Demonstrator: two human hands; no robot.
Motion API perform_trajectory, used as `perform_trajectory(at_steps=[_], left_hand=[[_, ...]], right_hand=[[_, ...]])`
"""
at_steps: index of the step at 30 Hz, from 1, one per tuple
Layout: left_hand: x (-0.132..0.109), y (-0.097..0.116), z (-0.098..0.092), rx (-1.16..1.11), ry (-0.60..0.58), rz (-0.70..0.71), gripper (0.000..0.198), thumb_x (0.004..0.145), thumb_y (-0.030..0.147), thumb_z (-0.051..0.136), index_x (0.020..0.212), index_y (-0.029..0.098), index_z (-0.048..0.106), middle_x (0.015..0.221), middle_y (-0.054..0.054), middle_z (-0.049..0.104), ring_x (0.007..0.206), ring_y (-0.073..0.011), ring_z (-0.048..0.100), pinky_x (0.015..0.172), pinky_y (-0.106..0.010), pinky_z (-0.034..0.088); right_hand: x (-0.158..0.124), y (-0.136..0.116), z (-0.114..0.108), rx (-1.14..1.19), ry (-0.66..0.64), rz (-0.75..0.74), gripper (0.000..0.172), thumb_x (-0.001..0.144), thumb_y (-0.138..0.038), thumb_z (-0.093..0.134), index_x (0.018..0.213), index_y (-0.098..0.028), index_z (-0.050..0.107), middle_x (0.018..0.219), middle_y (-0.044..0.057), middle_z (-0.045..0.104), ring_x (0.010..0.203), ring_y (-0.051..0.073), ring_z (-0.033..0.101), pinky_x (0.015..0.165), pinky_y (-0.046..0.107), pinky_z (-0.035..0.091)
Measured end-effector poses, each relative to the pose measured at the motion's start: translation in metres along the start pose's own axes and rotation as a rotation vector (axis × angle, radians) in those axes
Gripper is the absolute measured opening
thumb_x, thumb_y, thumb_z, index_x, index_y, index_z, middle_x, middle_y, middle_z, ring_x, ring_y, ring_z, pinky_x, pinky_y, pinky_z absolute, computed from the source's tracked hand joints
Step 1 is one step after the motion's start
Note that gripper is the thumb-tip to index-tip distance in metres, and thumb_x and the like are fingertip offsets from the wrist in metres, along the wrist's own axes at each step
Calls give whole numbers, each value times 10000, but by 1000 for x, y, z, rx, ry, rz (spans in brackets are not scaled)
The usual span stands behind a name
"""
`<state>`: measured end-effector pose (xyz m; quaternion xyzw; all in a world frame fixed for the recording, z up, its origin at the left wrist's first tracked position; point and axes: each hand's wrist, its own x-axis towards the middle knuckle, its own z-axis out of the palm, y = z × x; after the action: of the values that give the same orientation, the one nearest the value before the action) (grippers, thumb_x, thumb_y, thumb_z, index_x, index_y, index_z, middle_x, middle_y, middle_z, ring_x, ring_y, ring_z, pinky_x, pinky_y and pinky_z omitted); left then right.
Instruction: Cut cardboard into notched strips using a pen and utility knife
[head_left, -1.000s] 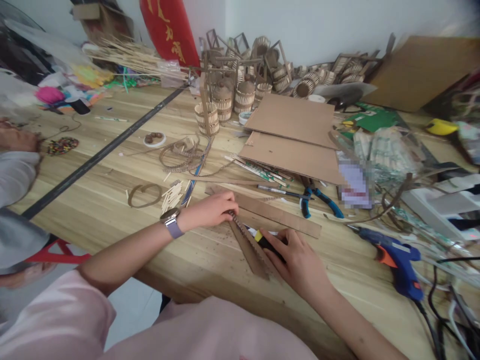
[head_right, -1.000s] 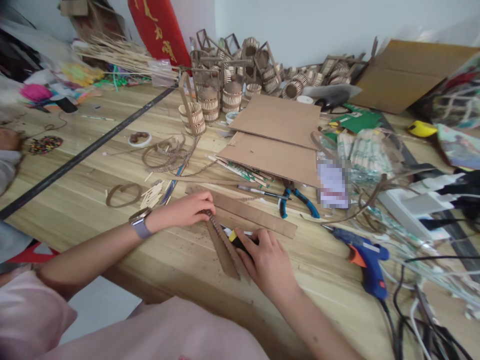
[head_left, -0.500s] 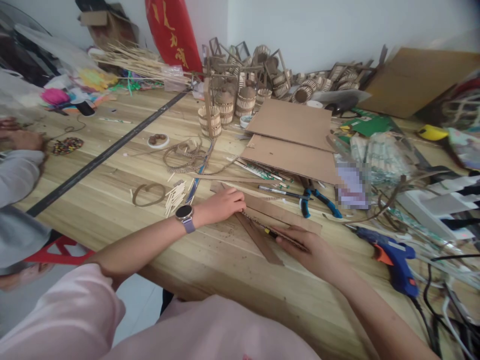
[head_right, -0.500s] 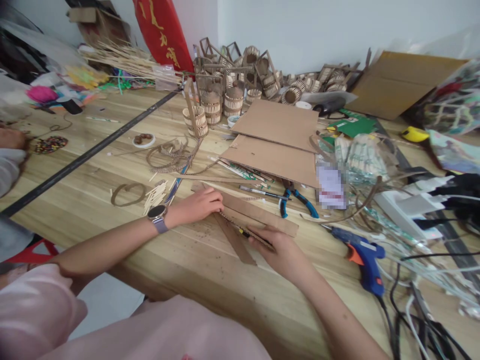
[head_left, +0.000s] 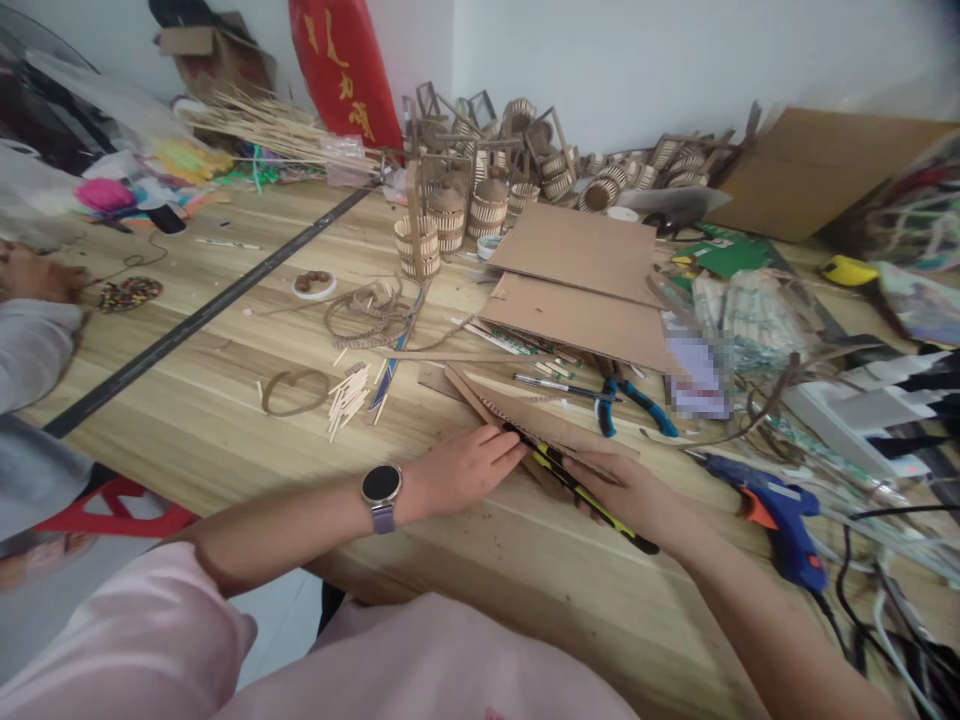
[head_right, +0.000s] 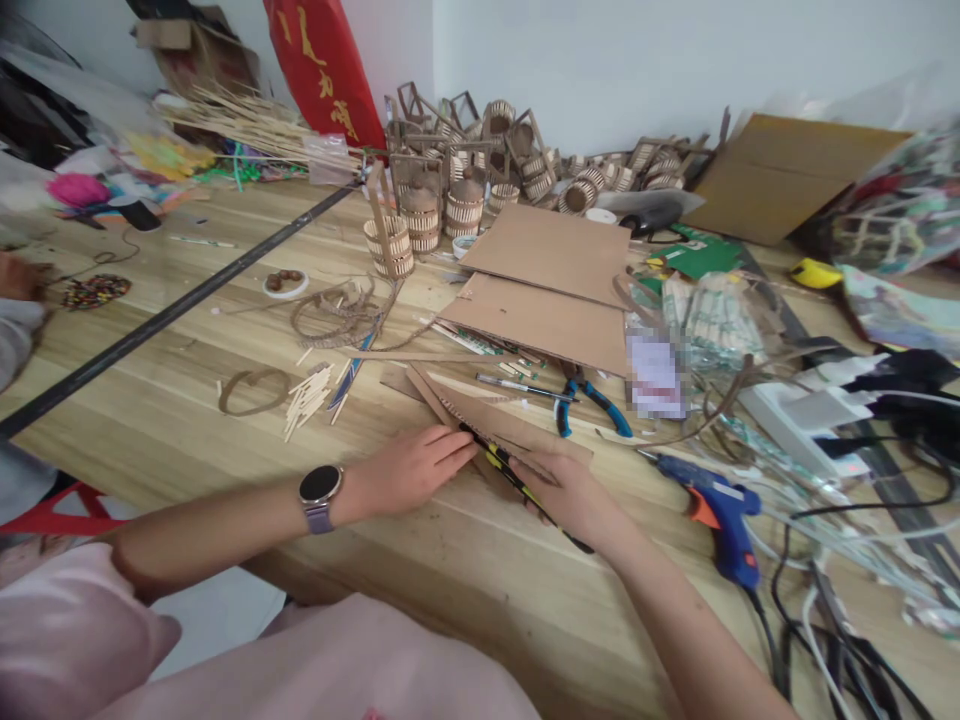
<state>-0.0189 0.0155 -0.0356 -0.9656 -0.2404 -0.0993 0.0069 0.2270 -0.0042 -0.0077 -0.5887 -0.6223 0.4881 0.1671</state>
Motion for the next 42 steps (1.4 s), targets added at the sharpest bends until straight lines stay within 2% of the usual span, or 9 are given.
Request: perform_trajectory(at_steps=[5, 11, 18, 22, 29, 32, 36, 39, 42], left_hand=[[4, 3, -2, 32, -87, -15, 335, 1023, 148, 402, 1335, 111, 520, 1200, -132, 614, 988, -243, 550, 794, -366, 489], [13, 8, 1, 92, -103, -64, 341, 1036, 173, 384, 1348, 129, 513, 1158, -117, 606, 1001, -249, 527, 795, -361, 491], [7, 5, 1, 80, -101, -110, 217, 1014, 178, 461, 1165, 168, 617, 1166, -108, 564, 1029, -240, 542, 816, -341, 505], [-12, -2, -2, 52, -113, -88, 262, 995, 152, 475, 1197, 206, 634, 1274, -124, 544, 1080, -255, 538, 830, -355, 524], [-40, 5, -21, -114, -140, -184, 327, 889, 4, 458, 1104, 104, 682, 1422, -176, 495, 1240, -287, 524, 1040, -420, 485], [-47, 14, -22, -264, -38, -330, 262, 915, 62, 448, 989, 109, 696, 1389, -181, 525, 1259, -272, 546, 1075, -408, 467], [-48, 24, -19, -396, 87, -565, 117, 913, 167, 550, 981, 148, 643, 1323, -164, 541, 1151, -254, 620, 997, -409, 515], [-40, 28, -17, -390, 64, -741, 248, 860, 185, 652, 1085, 153, 554, 1197, -143, 577, 1059, -262, 639, 907, -413, 536], [-29, 28, -18, -416, -40, -809, 331, 878, 144, 604, 1182, 154, 475, 1064, -119, 639, 995, -282, 658, 830, -398, 523]], right_hand=[[-2, 2, -2, 173, -71, 111, 529, 772, -738, 595, 731, -211, 611, 702, 11, 646, 561, 141, 609, 455, 264, 502], [-8, 3, -6, 380, -86, 247, 452, 798, -652, 654, 795, -201, 651, 702, 14, 671, 541, 113, 598, 461, 228, 480], [-21, 17, -19, 496, -107, 321, 485, 788, -654, 689, 869, -177, 653, 767, 44, 697, 564, 111, 607, 470, 222, 480], [-38, 35, -46, 152, -166, 116, 538, 796, -711, 638, 842, -179, 709, 784, 74, 718, 643, 170, 648, 592, 304, 546], [-53, 62, -71, -463, 120, -159, 499, 795, -575, 639, 1161, -249, 734, 1187, 115, 730, 1075, 340, 685, 944, 478, 540], [-52, 56, -57, -651, 187, -213, 466, 807, -452, 586, 1181, -209, 722, 1167, 149, 716, 1067, 334, 682, 952, 481, 528], [-35, 7, -10, -664, 283, -237, 339, 912, -391, 465, 1049, -225, 727, 1104, 121, 729, 1010, 269, 691, 890, 378, 513], [-8, -38, 37, -655, 189, -21, 324, 945, -448, 484, 867, -215, 696, 832, 84, 742, 774, 238, 684, 648, 312, 443], [19, -60, 72, -655, 168, 2, 289, 911, -424, 555, 755, -210, 669, 765, 76, 732, 726, 219, 665, 566, 287, 344]])
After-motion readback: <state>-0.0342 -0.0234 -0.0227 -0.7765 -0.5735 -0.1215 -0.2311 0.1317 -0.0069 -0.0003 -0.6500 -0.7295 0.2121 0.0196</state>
